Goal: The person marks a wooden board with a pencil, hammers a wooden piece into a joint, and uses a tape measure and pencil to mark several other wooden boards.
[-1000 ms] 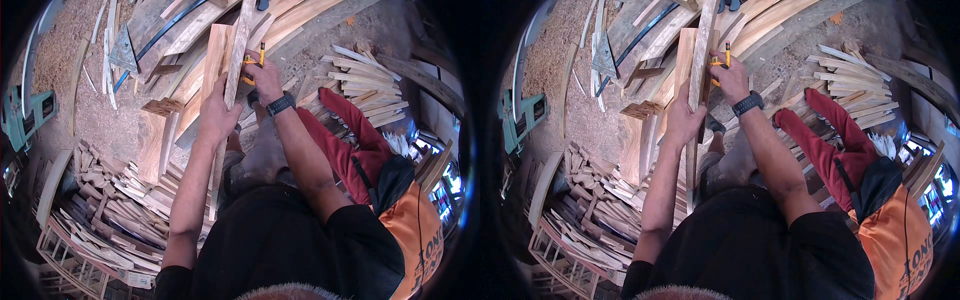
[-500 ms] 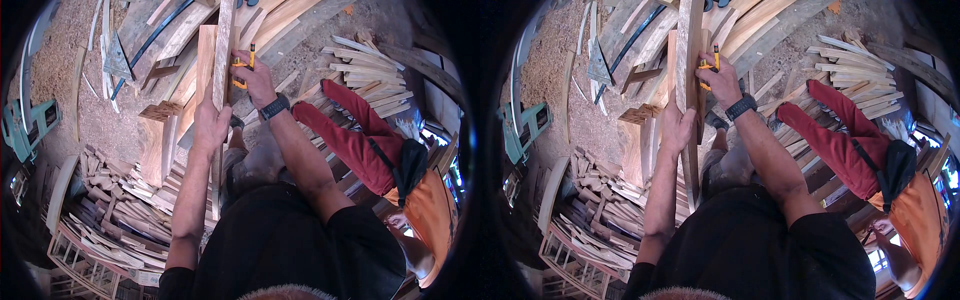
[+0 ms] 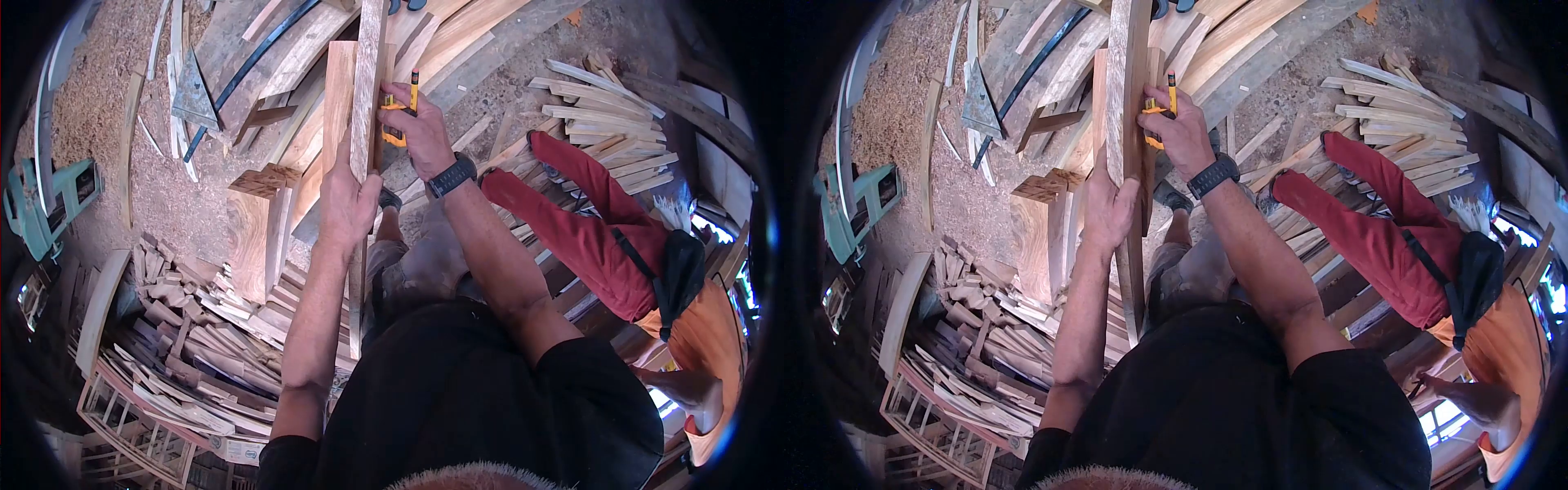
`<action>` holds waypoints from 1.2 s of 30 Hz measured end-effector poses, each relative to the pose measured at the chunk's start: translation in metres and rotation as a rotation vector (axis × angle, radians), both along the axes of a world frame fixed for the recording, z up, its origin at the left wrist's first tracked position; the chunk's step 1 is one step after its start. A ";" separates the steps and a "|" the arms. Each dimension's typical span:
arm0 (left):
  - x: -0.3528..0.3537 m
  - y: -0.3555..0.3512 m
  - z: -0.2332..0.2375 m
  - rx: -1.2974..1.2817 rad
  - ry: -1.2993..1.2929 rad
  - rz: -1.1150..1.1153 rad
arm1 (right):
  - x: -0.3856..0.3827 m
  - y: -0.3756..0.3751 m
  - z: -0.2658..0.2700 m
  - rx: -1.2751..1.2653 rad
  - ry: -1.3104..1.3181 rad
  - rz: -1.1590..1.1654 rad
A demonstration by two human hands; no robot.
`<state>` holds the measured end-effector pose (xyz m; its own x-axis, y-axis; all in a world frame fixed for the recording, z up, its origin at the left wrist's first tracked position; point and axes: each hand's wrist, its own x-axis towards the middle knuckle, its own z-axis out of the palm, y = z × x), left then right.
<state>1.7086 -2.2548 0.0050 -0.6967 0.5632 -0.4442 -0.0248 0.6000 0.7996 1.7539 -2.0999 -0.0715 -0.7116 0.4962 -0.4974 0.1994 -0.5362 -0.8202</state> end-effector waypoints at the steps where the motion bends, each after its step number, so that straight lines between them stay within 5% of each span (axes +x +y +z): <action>1: 0.001 0.001 0.002 -0.001 -0.002 0.001 | 0.001 0.000 0.000 -0.036 0.001 0.005; 15: -0.006 0.013 0.016 -0.225 0.003 -0.063 | 0.002 -0.004 -0.001 -0.210 0.032 -0.056; 31: -0.004 0.014 0.018 -0.203 -0.055 -0.018 | 0.004 0.004 0.007 -0.260 0.013 -0.027; 36: -0.002 0.013 0.013 -0.208 -0.011 -0.034 | 0.016 0.039 -0.010 -0.292 0.037 -0.196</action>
